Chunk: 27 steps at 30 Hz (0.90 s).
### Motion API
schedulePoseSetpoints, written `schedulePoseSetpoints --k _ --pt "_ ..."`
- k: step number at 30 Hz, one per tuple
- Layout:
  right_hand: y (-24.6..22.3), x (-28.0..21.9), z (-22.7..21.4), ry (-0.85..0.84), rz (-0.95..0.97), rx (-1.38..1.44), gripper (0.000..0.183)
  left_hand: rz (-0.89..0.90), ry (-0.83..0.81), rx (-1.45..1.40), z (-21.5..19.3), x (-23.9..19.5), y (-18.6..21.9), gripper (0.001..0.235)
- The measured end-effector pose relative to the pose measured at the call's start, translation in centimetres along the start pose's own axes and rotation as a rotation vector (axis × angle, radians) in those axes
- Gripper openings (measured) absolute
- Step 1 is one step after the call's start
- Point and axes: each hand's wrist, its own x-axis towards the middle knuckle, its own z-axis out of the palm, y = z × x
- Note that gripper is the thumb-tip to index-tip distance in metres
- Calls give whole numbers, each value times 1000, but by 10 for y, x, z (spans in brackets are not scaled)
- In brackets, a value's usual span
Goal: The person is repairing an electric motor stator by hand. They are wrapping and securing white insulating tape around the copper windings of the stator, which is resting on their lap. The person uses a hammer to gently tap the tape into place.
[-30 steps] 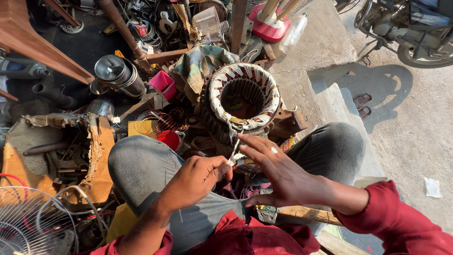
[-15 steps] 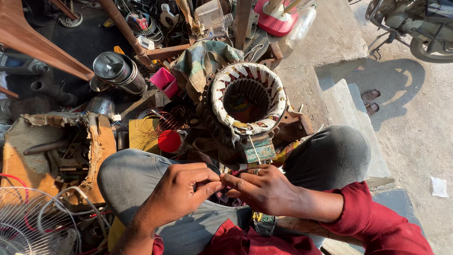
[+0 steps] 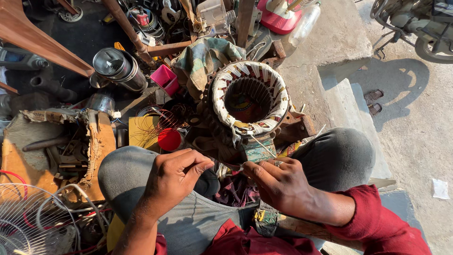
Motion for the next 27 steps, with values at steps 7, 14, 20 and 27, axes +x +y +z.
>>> schedulePoseSetpoints --k 7,14,20,27 --pt "11 -7 -3 81 111 56 30 91 206 206 1 11 1 18" --pt "28 -3 -16 272 321 18 21 -71 636 297 8 35 -30 17" --pt "36 5 -28 189 349 111 34 337 111 105 89 48 -51 46" --pt "44 16 -33 153 313 149 38 278 30 -90 146 48 -60 10"
